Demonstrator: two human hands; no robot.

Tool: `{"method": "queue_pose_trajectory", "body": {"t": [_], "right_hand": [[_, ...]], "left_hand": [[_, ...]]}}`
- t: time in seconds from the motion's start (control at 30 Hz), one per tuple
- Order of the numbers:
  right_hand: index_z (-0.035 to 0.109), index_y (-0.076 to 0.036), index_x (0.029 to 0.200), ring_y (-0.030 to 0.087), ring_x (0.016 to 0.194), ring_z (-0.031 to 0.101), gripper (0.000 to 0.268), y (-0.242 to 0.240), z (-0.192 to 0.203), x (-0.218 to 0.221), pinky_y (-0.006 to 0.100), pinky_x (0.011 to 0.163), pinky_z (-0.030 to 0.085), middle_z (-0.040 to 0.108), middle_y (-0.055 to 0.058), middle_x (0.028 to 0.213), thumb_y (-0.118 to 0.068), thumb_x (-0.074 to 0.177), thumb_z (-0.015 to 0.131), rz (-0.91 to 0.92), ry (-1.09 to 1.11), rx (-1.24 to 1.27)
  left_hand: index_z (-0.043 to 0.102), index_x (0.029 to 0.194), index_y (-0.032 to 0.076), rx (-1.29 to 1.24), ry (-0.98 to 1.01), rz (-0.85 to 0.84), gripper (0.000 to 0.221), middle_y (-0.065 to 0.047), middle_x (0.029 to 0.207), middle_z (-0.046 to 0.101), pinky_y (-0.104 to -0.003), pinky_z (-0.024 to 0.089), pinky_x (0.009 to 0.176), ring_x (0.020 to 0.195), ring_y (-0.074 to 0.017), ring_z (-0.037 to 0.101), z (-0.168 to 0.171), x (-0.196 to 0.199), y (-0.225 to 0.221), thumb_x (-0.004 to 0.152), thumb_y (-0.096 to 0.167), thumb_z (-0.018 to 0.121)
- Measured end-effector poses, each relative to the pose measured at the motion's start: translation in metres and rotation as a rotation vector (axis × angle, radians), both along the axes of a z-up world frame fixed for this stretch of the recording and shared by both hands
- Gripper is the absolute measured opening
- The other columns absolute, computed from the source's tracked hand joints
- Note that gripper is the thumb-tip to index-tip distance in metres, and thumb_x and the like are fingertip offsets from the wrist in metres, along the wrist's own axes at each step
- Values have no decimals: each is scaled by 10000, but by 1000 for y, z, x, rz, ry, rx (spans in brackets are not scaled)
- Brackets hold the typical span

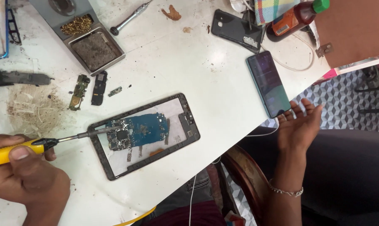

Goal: The person uses a soldering iron to apply heat and solder to a circuit board inside a disassembled smartphone. They repeatedly touch the iron to various points on the board while holding the device steady with the other hand.

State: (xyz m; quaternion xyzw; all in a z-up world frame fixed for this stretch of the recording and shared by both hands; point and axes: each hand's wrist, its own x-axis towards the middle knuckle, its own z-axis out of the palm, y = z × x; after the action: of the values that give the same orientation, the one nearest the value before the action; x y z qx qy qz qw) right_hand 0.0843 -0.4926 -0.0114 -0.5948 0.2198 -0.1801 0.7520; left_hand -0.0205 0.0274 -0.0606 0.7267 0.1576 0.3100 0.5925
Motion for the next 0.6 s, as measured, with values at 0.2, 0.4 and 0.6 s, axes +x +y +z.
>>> {"method": "queue_pose_trajectory", "body": {"t": [0.2,0.4,0.6], "right_hand": [[495,-69,1224,216,966,561,452,19,1,-22,364,827,483,532,156,1184,-477,1128,324,21,105,200],[507,-80,1213,221,893,592,405,48,9,-46,373,786,500,580,157,1084,-441,1160,332,120,202,237],[520,-92,1200,227,847,603,411,59,17,-44,389,773,518,615,139,1005,-442,1108,325,81,244,186]], "left_hand": [[436,1158,-59,5,-4,-10,559,-87,863,504,-263,482,628,679,-136,546,1,-4,1,1171,487,553],[447,1148,-45,-125,-43,0,542,-102,855,498,-272,422,612,676,-153,500,-18,-7,6,1177,476,595],[448,1149,-43,-231,-63,22,540,-103,856,496,-274,424,612,673,-155,497,-43,-13,17,1176,475,600]]}}
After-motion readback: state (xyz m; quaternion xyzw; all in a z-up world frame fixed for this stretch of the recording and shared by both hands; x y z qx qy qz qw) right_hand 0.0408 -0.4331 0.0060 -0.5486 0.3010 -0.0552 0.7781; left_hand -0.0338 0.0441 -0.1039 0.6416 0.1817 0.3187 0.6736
